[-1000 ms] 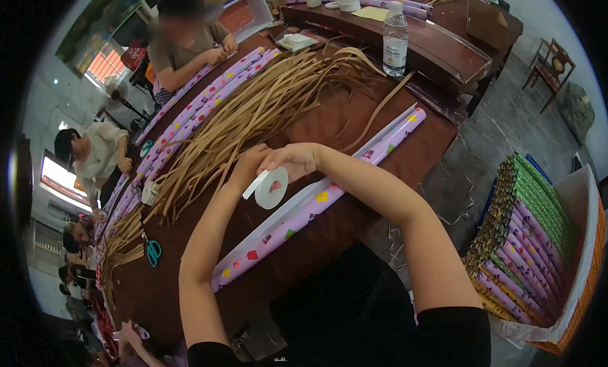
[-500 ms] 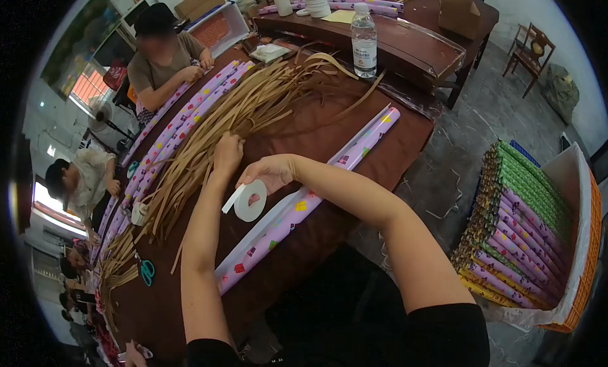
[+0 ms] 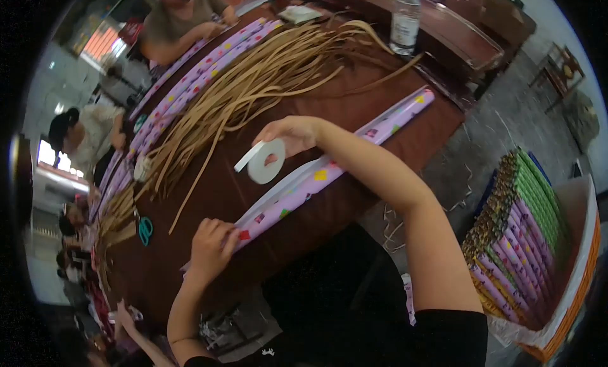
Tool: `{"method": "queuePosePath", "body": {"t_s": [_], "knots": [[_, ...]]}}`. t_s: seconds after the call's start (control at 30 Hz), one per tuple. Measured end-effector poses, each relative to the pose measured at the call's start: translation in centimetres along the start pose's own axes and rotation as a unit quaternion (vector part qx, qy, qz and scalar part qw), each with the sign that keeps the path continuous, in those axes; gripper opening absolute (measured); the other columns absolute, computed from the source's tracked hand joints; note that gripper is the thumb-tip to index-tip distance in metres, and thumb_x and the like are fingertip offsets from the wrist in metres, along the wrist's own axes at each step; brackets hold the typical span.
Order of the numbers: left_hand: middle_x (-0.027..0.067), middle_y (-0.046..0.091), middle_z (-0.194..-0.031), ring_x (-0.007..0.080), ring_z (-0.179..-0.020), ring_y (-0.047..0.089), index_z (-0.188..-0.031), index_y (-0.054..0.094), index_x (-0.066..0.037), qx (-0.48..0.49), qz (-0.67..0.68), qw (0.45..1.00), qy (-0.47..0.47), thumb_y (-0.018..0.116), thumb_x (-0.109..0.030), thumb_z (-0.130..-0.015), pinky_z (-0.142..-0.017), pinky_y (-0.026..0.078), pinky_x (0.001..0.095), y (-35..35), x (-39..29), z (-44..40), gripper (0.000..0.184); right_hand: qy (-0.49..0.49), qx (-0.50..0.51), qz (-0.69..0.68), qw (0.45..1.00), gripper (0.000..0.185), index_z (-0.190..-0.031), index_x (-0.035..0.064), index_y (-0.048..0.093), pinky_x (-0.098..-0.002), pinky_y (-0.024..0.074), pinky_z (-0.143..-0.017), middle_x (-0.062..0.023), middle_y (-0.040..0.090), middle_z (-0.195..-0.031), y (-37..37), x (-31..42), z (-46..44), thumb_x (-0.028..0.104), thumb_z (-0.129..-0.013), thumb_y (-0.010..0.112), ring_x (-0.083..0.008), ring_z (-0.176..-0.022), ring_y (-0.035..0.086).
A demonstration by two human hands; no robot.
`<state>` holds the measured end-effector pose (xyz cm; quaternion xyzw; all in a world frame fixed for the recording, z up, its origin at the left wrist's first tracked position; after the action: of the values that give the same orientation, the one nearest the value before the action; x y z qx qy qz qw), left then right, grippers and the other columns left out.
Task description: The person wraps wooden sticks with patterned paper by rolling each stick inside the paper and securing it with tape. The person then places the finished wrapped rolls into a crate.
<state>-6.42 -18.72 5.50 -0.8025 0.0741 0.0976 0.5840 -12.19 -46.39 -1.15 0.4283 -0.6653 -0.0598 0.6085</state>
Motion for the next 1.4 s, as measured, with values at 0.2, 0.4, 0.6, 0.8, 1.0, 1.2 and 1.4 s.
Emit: {"method": "queuePosePath", "body": {"t_s": [0.2, 0.4, 0.6, 0.8, 1.0, 1.2, 1.4], "knots": [[0.0083, 0.059, -0.092, 0.026, -0.084, 0.054, -0.096, 0.064, -0.004, -0.098, -0.101, 0.99, -0.025, 0.075, -0.022, -0.077, -0.072, 0.044, 0.0368, 1.8, -1.3, 3.2, 0.028, 0.02, -0.03, 0.117, 0.992, 0.047, -0.084, -0.0024, 0.06, -0.0288, 0.0431, -0.074, -0.0075, 0.06, -0.076, 1.5, 0.7, -0.6, 0.044, -0.077, 0.069, -0.0187, -0.079, 0.058], [0.0125, 0.06, -0.101, 0.0292, -0.09, 0.057, -0.108, 0.06, -0.001, -0.09, -0.044, 0.993, -0.055, 0.075, -0.018, -0.076, -0.08, 0.047, 0.0387, 2.2, -1.5, 4.1, 0.039, 0.053, -0.106, 0.126, 0.985, 0.049, -0.077, 0.0009, 0.058, -0.0274, 0.0431, -0.072, -0.0058, 0.059, -0.074, 1.6, 1.0, -0.6, 0.046, -0.071, 0.076, -0.0179, -0.081, 0.058], [0.0133, 0.058, -0.1, 0.0299, -0.096, 0.055, -0.11, 0.058, -0.001, -0.081, 0.012, 0.996, -0.03, 0.069, -0.022, -0.081, -0.085, 0.047, 0.0398, 4.0, 0.4, 5.3, 0.037, 0.11, -0.219, 0.396, 0.885, 0.024, -0.087, 0.0, 0.065, -0.027, 0.0447, -0.075, -0.0007, 0.059, -0.082, 3.8, 1.0, -3.3, 0.021, -0.081, 0.075, -0.0109, -0.082, 0.056], [0.0104, 0.056, -0.099, 0.0281, -0.093, 0.053, -0.115, 0.058, -0.001, -0.061, -0.004, 0.998, -0.029, 0.07, -0.023, -0.083, -0.083, 0.048, 0.0377, 3.5, 0.3, 5.3, 0.041, 0.008, -0.139, 0.848, 0.511, 0.036, -0.093, -0.0004, 0.062, -0.0415, 0.047, -0.076, -0.0113, 0.061, -0.103, 6.1, -2.7, -8.4, 0.015, -0.068, 0.082, -0.0333, -0.095, 0.057], [0.0105, 0.057, -0.102, 0.0269, -0.09, 0.053, -0.11, 0.058, -0.001, -0.029, -0.003, 0.999, -0.032, 0.071, -0.025, -0.083, -0.081, 0.048, 0.037, 4.3, 0.9, 5.1, 0.038, -0.097, -0.087, 0.864, 0.487, 0.038, -0.102, 0.0015, 0.061, -0.0414, 0.0473, -0.073, -0.0127, 0.059, -0.096, 12.4, -1.3, -5.4, 0.009, -0.069, 0.077, -0.0323, -0.086, 0.056], [0.0144, 0.059, -0.1, 0.027, -0.09, 0.057, -0.11, 0.06, 0.003, -0.04, -0.069, 0.997, 0.01, 0.062, -0.014, -0.076, -0.077, 0.05, 0.0363, 3.7, -0.9, 5.8, 0.038, 0.056, 0.007, 0.898, 0.436, 0.042, -0.099, -0.0002, 0.06, -0.042, 0.0466, -0.072, -0.0122, 0.058, -0.093, 16.5, -3.9, 0.2, 0.021, -0.066, 0.077, -0.0301, -0.085, 0.057], [0.0136, 0.061, -0.097, 0.0258, -0.087, 0.062, -0.106, 0.06, 0.002, -0.061, -0.13, 0.99, 0.007, 0.061, -0.02, -0.077, -0.077, 0.05, 0.0357, 2.2, -2.0, 7.1, 0.037, 0.206, -0.056, 0.812, 0.544, 0.041, -0.094, 0.0013, 0.059, -0.0441, 0.0477, -0.071, -0.0159, 0.06, -0.085, 14.1, -1.7, 3.2, 0.023, -0.066, 0.081, -0.0364, -0.08, 0.06]]}}
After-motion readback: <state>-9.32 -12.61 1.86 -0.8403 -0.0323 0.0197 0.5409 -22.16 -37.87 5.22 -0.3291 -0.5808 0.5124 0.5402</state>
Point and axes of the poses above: each hand's wrist, its own z-axis away from the middle knuckle, its own y-axis out of the palm, x = y × z, the point moved 4 cm from there along -z, towards the middle knuckle
